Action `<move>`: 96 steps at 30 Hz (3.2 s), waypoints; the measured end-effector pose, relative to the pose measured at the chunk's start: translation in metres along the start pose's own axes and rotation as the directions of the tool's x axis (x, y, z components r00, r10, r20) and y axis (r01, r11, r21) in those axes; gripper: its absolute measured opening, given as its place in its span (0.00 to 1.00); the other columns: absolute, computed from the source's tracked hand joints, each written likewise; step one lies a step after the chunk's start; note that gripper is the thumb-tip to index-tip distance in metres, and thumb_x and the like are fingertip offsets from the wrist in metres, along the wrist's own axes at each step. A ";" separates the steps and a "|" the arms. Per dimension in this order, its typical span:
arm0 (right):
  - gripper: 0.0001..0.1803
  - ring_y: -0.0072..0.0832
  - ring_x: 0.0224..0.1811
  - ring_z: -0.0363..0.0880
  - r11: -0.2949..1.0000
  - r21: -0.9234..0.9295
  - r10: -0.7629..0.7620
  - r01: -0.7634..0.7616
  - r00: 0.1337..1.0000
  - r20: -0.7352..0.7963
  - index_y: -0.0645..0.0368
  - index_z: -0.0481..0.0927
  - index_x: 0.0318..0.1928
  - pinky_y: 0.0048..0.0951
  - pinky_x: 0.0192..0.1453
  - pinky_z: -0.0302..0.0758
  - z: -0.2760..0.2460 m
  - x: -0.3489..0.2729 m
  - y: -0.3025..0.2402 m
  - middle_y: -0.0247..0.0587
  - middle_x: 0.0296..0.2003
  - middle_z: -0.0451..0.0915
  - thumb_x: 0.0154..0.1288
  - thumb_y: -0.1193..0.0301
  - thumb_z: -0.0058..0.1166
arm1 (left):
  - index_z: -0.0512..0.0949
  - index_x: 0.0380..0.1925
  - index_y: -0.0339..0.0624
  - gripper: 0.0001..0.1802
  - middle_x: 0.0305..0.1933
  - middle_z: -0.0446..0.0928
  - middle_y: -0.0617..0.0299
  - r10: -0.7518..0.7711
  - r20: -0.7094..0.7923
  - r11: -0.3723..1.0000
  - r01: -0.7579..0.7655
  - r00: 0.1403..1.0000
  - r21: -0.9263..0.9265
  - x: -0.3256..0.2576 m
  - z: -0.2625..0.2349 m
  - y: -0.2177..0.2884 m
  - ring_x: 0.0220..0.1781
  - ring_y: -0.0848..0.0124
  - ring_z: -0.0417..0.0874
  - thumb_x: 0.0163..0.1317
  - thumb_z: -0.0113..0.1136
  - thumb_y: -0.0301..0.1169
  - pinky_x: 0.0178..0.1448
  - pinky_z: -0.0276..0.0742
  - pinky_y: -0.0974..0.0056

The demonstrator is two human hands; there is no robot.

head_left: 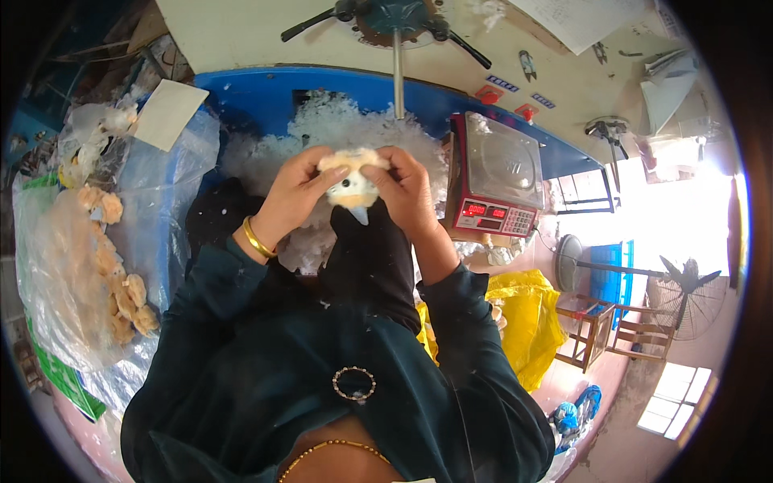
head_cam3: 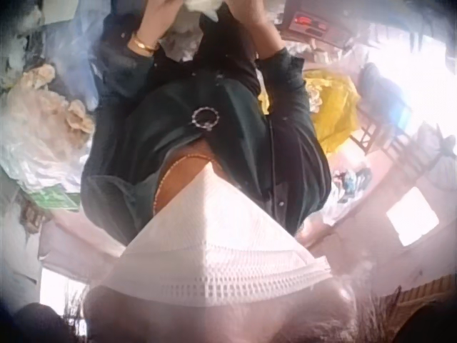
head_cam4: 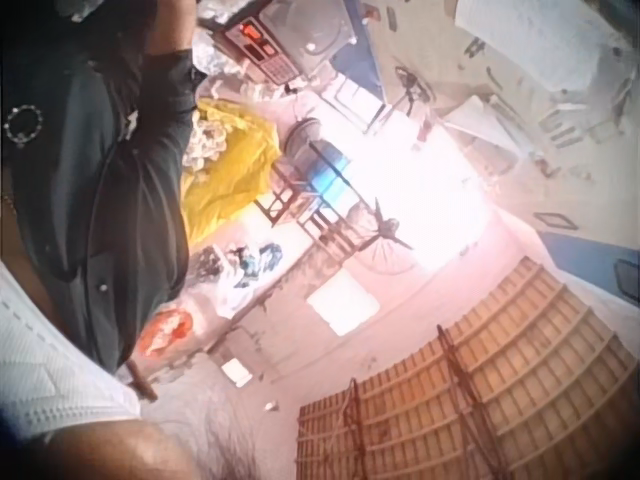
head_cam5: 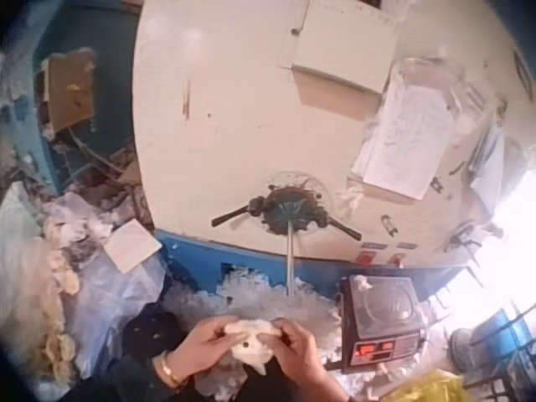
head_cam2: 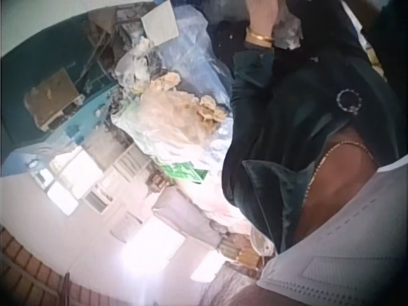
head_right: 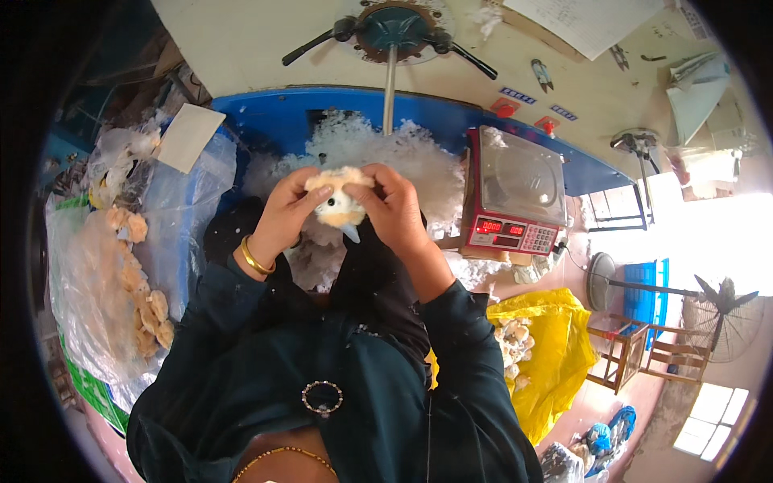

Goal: The person sits on the floor and repeatedly picks up small white stuffed animal bodies, then uses a manual stuffing machine to fill them with white fluffy material. The person handles each item one at a time, compressing and shaping the stuffed animals before placing them into a yellow bag.

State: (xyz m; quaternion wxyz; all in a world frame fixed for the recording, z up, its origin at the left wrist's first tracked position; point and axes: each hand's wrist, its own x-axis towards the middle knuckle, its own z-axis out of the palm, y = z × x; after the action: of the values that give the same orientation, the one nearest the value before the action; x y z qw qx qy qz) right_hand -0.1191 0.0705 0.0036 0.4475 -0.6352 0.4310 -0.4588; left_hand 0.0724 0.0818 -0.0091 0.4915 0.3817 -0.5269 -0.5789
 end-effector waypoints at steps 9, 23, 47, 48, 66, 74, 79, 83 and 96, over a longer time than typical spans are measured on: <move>0.11 0.17 0.25 0.71 0.985 0.171 0.065 0.015 0.889 -0.454 0.66 0.78 0.35 0.23 0.27 0.68 -0.028 0.123 0.022 0.33 0.25 0.76 0.66 0.68 0.58 | 0.77 0.41 0.39 0.10 0.31 0.74 0.70 0.025 -0.123 0.993 -0.039 0.992 -0.111 0.151 0.032 -0.003 0.30 0.84 0.70 0.70 0.55 0.35 0.32 0.65 0.75; 0.07 0.13 0.26 0.66 0.992 0.029 -0.097 0.124 0.886 -0.453 0.63 0.75 0.38 0.20 0.29 0.65 -0.017 0.089 0.014 0.29 0.24 0.73 0.67 0.71 0.57 | 0.57 0.67 0.42 0.28 0.58 0.71 0.50 0.492 0.045 0.759 -0.453 0.870 0.467 0.089 0.055 0.013 0.47 0.62 0.79 0.70 0.53 0.32 0.50 0.76 0.63; 0.29 0.19 0.31 0.77 0.979 0.181 0.134 -0.093 0.963 -0.232 0.61 0.71 0.55 0.20 0.28 0.72 -0.041 0.068 0.007 0.40 0.37 0.79 0.74 0.46 0.40 | 0.54 0.68 0.50 0.38 0.60 0.69 0.45 0.332 0.136 0.872 -0.359 0.933 0.334 0.086 0.070 0.000 0.51 0.49 0.73 0.58 0.53 0.15 0.49 0.75 0.56; 0.29 0.24 0.34 0.78 0.986 0.122 0.133 -0.111 0.973 -0.189 0.61 0.68 0.58 0.24 0.33 0.75 -0.039 0.066 0.000 0.43 0.39 0.79 0.72 0.49 0.46 | 0.54 0.68 0.50 0.37 0.58 0.70 0.48 0.388 0.118 0.844 -0.404 0.914 0.354 0.091 0.066 -0.013 0.42 0.59 0.76 0.60 0.51 0.15 0.40 0.76 0.61; 0.39 0.47 0.52 0.78 0.961 -0.255 -0.143 0.110 0.983 -0.113 0.65 0.60 0.63 0.39 0.56 0.73 -0.035 0.062 -0.011 0.60 0.52 0.74 0.61 0.56 0.63 | 0.59 0.65 0.42 0.33 0.54 0.74 0.42 0.470 0.172 0.725 -0.490 0.866 0.484 0.102 0.061 0.005 0.55 0.42 0.76 0.58 0.54 0.21 0.54 0.75 0.53; 0.33 0.41 0.56 0.74 0.911 -0.401 -0.137 0.099 0.988 -0.066 0.62 0.65 0.62 0.36 0.61 0.70 -0.020 0.050 -0.026 0.53 0.54 0.71 0.58 0.68 0.63 | 0.59 0.67 0.46 0.39 0.64 0.68 0.49 0.432 0.142 0.786 -0.449 0.890 0.424 0.066 0.054 0.015 0.59 0.54 0.77 0.53 0.52 0.15 0.60 0.73 0.57; 0.34 0.44 0.59 0.72 0.837 -0.548 -0.122 0.014 0.979 -0.162 0.63 0.67 0.62 0.38 0.62 0.70 -0.036 0.039 -0.004 0.54 0.57 0.72 0.56 0.68 0.62 | 0.53 0.71 0.48 0.47 0.69 0.61 0.48 0.341 0.259 0.818 -0.421 0.904 0.392 0.060 0.057 0.019 0.65 0.51 0.71 0.51 0.62 0.18 0.63 0.72 0.59; 0.34 0.41 0.59 0.71 0.893 -0.448 -0.142 0.041 0.971 -0.194 0.64 0.67 0.63 0.39 0.63 0.70 -0.034 -0.002 -0.003 0.51 0.59 0.71 0.56 0.69 0.61 | 0.48 0.74 0.56 0.49 0.52 0.71 0.45 0.287 0.232 0.846 -0.360 0.929 0.393 0.005 0.032 0.017 0.52 0.48 0.75 0.56 0.65 0.26 0.57 0.73 0.53; 0.41 0.50 0.52 0.77 0.250 -0.720 0.579 -0.647 0.696 -0.425 0.62 0.71 0.61 0.44 0.59 0.72 -0.316 -0.174 0.088 0.59 0.51 0.77 0.51 0.54 0.70 | 0.77 0.41 0.38 0.20 0.47 0.75 0.51 0.405 -0.824 -0.129 0.917 0.396 0.377 -0.299 -0.232 -0.053 0.51 0.52 0.77 0.51 0.66 0.39 0.54 0.74 0.54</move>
State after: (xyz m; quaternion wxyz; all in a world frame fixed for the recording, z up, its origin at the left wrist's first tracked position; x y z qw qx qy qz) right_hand -0.4735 0.1626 -0.0588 0.2149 -0.5298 0.8204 -0.0073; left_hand 0.3531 0.3154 -0.1193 0.0478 0.9393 -0.3070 0.1458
